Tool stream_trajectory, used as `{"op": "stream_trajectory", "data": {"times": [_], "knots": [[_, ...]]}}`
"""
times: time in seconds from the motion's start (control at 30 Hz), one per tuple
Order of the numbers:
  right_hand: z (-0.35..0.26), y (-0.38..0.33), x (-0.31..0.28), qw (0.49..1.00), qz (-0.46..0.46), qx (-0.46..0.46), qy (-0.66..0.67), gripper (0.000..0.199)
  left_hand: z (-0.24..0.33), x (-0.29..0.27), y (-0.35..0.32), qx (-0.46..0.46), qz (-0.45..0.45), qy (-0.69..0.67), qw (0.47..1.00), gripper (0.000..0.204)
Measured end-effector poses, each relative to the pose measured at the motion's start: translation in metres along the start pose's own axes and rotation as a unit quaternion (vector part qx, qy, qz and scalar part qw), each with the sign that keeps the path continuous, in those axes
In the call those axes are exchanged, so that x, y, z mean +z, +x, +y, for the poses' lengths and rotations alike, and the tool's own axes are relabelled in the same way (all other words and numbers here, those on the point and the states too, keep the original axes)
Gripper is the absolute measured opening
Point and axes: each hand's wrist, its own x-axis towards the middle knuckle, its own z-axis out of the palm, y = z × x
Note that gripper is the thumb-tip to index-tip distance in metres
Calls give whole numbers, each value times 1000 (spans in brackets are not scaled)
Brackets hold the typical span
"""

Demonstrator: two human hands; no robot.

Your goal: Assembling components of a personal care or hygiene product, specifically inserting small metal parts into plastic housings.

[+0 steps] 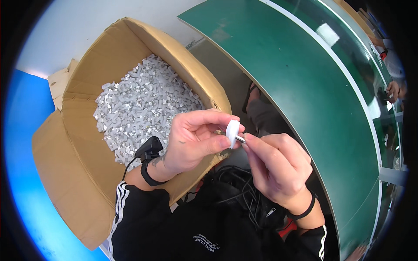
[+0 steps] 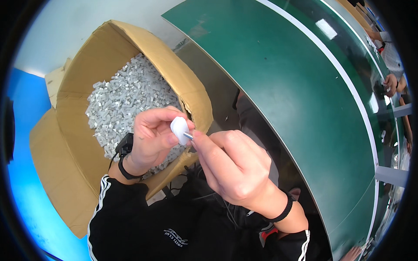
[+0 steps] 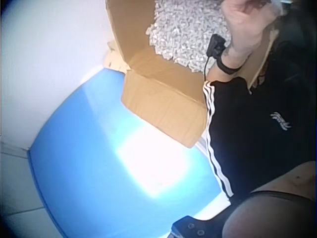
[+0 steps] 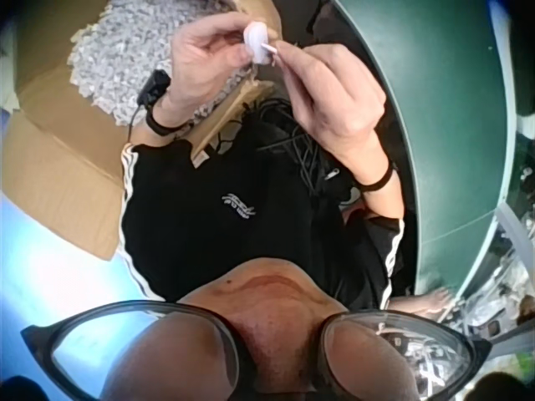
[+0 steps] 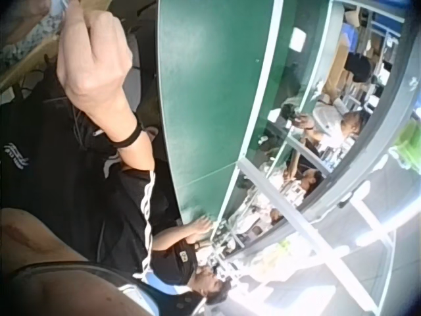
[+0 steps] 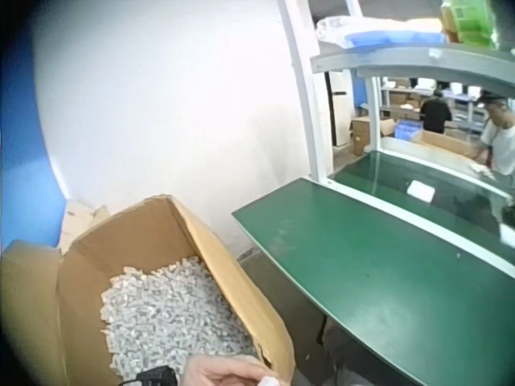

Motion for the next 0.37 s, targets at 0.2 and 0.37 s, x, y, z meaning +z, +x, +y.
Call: {"op": "stream_trajectory", "data": {"times": [0.2, 0.37], "knots": [[-6, -2, -11, 997, -35, -43, -44, 29, 5, 0, 0, -8, -25, 80, 996, 29], [-1, -13, -3, 999, 3, -34, -37, 33, 10, 3, 3, 1, -35, 167, 985, 32]]}}
